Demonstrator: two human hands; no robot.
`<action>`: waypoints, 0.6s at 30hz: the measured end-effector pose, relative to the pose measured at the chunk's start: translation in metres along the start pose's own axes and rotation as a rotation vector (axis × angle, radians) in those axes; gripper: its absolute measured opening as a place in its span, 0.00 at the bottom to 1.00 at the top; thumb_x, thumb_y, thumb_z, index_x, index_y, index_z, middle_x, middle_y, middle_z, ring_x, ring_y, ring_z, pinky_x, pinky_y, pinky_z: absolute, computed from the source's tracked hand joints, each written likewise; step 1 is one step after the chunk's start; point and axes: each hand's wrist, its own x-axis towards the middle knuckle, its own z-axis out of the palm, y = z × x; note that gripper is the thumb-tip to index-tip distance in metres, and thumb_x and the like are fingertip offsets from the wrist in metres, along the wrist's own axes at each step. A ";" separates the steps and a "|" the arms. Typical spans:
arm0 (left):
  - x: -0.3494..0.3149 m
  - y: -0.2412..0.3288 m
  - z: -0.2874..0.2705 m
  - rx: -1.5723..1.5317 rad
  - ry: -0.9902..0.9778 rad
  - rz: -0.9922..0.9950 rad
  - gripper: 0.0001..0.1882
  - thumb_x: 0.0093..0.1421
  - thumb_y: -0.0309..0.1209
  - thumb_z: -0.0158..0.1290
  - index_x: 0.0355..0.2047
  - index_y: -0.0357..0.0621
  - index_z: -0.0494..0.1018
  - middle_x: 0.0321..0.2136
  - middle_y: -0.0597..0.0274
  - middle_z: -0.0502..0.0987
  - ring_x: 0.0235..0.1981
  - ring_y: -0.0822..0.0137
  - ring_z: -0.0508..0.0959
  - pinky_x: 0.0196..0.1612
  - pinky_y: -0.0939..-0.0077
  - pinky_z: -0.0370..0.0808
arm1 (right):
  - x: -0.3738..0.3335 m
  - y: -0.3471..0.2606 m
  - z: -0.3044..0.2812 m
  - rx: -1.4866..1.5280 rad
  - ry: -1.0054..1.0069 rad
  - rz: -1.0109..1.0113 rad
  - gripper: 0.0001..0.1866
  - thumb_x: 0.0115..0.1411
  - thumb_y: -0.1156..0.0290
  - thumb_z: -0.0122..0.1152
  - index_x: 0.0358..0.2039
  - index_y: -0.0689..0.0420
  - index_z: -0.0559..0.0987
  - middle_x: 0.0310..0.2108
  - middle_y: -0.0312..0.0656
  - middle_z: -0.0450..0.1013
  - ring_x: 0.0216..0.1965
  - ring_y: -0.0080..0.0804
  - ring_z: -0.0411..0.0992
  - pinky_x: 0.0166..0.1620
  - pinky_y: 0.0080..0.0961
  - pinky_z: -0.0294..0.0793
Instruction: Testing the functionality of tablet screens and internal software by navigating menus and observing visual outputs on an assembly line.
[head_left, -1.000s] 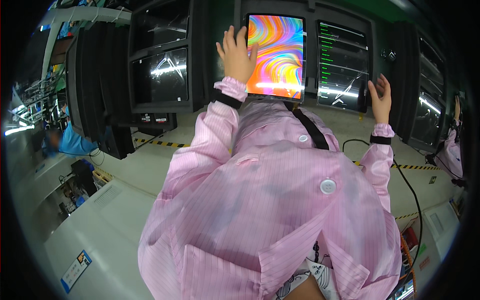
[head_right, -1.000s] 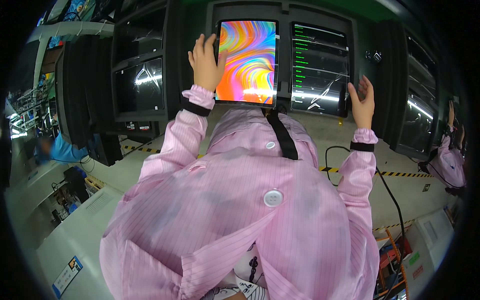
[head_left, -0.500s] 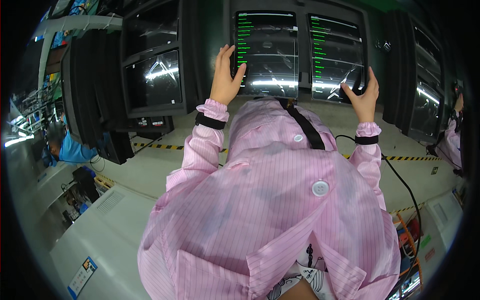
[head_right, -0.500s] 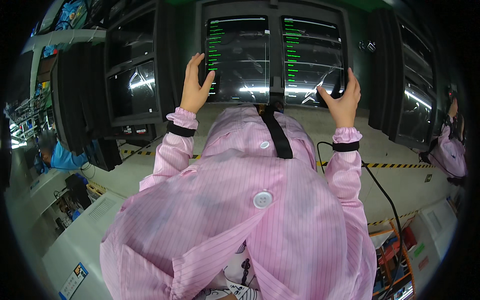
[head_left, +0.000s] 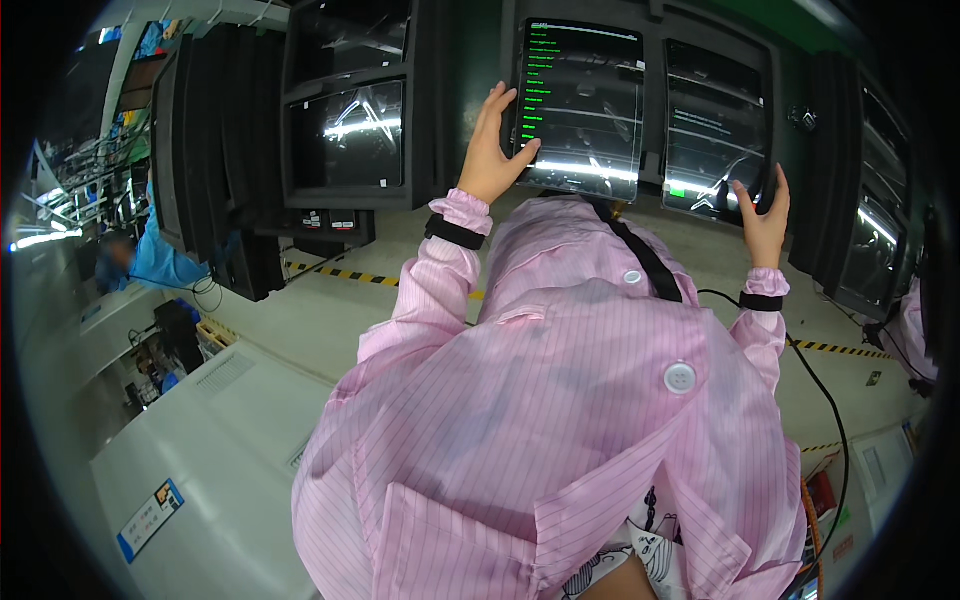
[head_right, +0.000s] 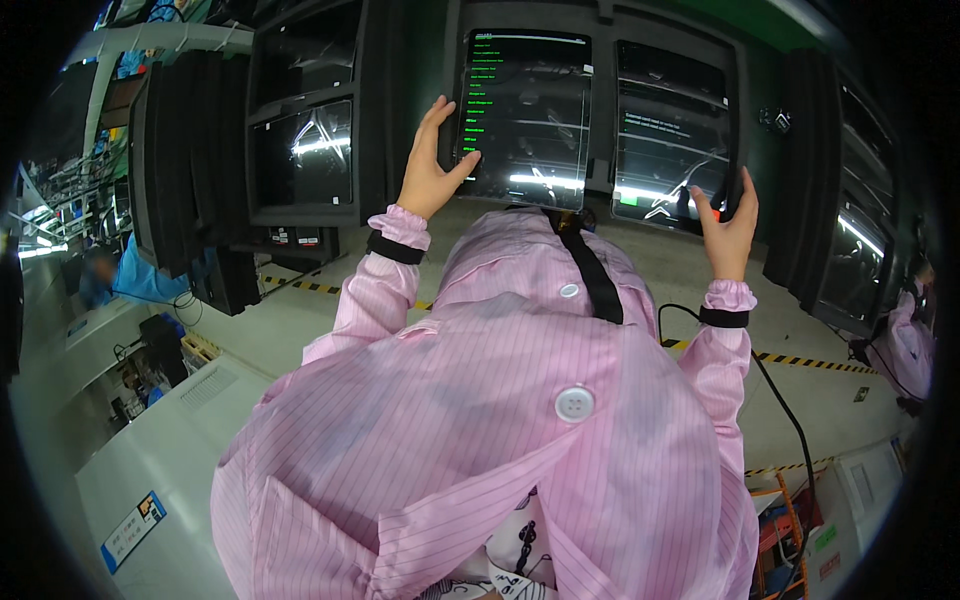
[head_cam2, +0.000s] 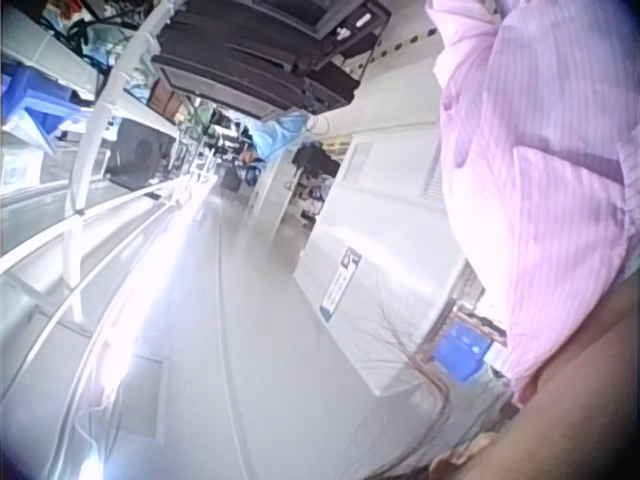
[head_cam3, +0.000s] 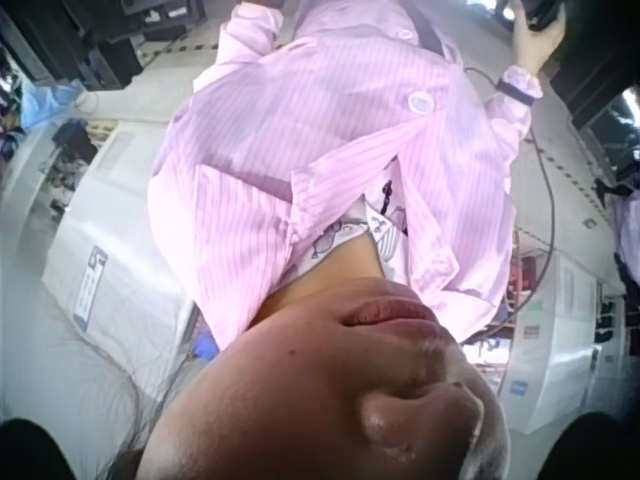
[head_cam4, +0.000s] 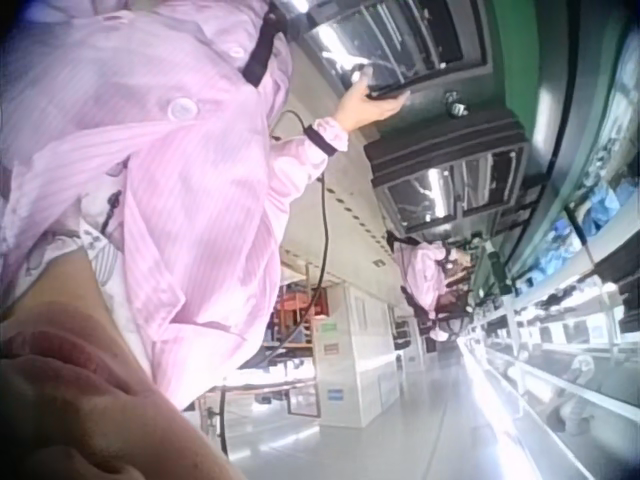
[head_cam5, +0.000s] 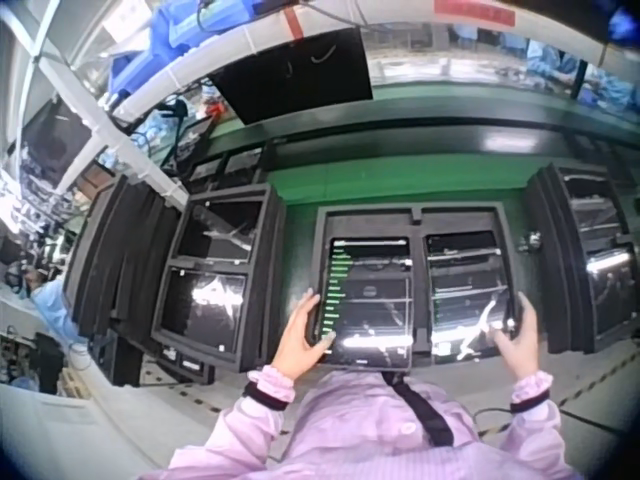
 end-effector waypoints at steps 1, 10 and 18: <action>0.001 0.000 -0.001 -0.005 0.003 -0.007 0.28 0.58 0.25 0.50 0.59 0.41 0.59 0.63 0.49 0.57 0.65 0.53 0.57 0.64 0.65 0.55 | 0.000 0.001 -0.001 -0.003 0.005 0.000 0.41 0.49 0.55 0.70 0.59 0.61 0.64 0.57 0.52 0.62 0.59 0.45 0.62 0.60 0.34 0.59; -0.002 -0.011 0.003 0.011 -0.032 -0.044 0.23 0.63 0.26 0.42 0.59 0.39 0.60 0.60 0.46 0.61 0.64 0.48 0.58 0.64 0.63 0.56 | 0.004 0.014 -0.004 -0.056 -0.008 0.023 0.28 0.53 0.52 0.66 0.49 0.59 0.75 0.56 0.54 0.62 0.58 0.47 0.62 0.59 0.34 0.61; -0.010 0.022 0.023 0.143 0.107 -0.114 0.27 0.59 0.29 0.47 0.58 0.33 0.60 0.55 0.42 0.66 0.63 0.48 0.58 0.63 0.54 0.53 | 0.005 0.008 -0.004 -0.035 -0.032 0.076 0.28 0.54 0.51 0.64 0.47 0.60 0.76 0.55 0.54 0.63 0.57 0.47 0.63 0.58 0.34 0.62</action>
